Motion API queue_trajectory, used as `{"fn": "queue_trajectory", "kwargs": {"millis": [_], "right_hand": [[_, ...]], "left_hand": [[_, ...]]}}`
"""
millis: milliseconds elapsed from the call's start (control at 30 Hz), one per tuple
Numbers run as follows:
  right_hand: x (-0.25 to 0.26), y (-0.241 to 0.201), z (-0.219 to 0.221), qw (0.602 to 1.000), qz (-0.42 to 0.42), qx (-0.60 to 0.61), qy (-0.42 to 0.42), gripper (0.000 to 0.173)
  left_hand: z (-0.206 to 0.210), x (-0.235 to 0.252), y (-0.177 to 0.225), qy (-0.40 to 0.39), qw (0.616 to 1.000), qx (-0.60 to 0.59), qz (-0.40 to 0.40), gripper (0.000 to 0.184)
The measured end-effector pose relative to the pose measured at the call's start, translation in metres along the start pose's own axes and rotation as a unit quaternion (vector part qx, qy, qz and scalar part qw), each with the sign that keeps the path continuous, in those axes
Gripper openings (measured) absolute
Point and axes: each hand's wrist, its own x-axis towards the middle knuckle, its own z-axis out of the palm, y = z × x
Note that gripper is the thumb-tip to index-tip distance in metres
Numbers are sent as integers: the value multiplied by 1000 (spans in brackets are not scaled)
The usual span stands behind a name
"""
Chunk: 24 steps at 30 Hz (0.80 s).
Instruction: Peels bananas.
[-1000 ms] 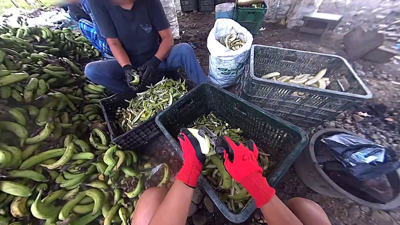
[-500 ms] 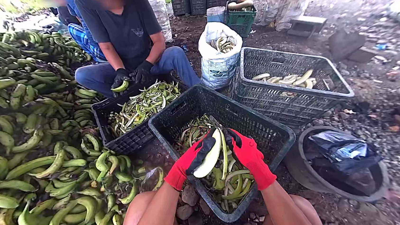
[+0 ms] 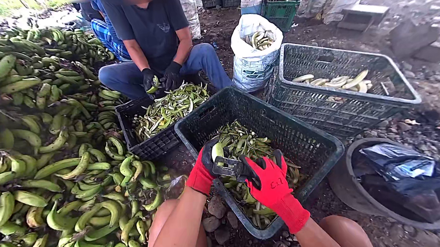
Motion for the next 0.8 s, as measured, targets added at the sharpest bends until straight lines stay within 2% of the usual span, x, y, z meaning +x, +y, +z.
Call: {"fn": "queue_trajectory", "kwargs": {"millis": [100, 167, 200, 267, 333, 400, 467, 533, 700, 800], "right_hand": [[3, 1, -3, 1000, 3, -15, 20, 57], [12, -1, -13, 997, 67, -5, -48, 58], [18, 1, -17, 991, 99, -3, -94, 58], [19, 5, -18, 987, 101, 0, -122, 58], [9, 5, -12, 995, 44, 3, -84, 58], [-1, 0, -8, 999, 2, 2, -47, 58], [-3, -5, -6, 1000, 1, -2, -18, 58], [1, -7, -9, 1000, 20, -9, -7, 57], [14, -16, -21, 988, 105, 0, -115, 58], [27, -17, -28, 965, 163, -2, -203, 58]], "left_hand": [[3, -2, -1, 11, 1000, 1, -14, 46], [6, -8, -4, -10, 997, 70, 7, 36], [10, -9, -8, -10, 998, 69, 7, 38], [10, -11, -12, -17, 996, 81, 30, 36], [9, -11, -9, -1, 997, 72, 35, 32], [11, -5, -5, 35, 999, -7, 4, 46], [9, -5, -3, 25, 1000, -9, -2, 47], [5, -4, -5, -2, 999, 29, 28, 41], [8, 1, -4, 45, 989, 106, 91, 26], [14, -8, -7, 26, 990, 115, 79, 29]]}}
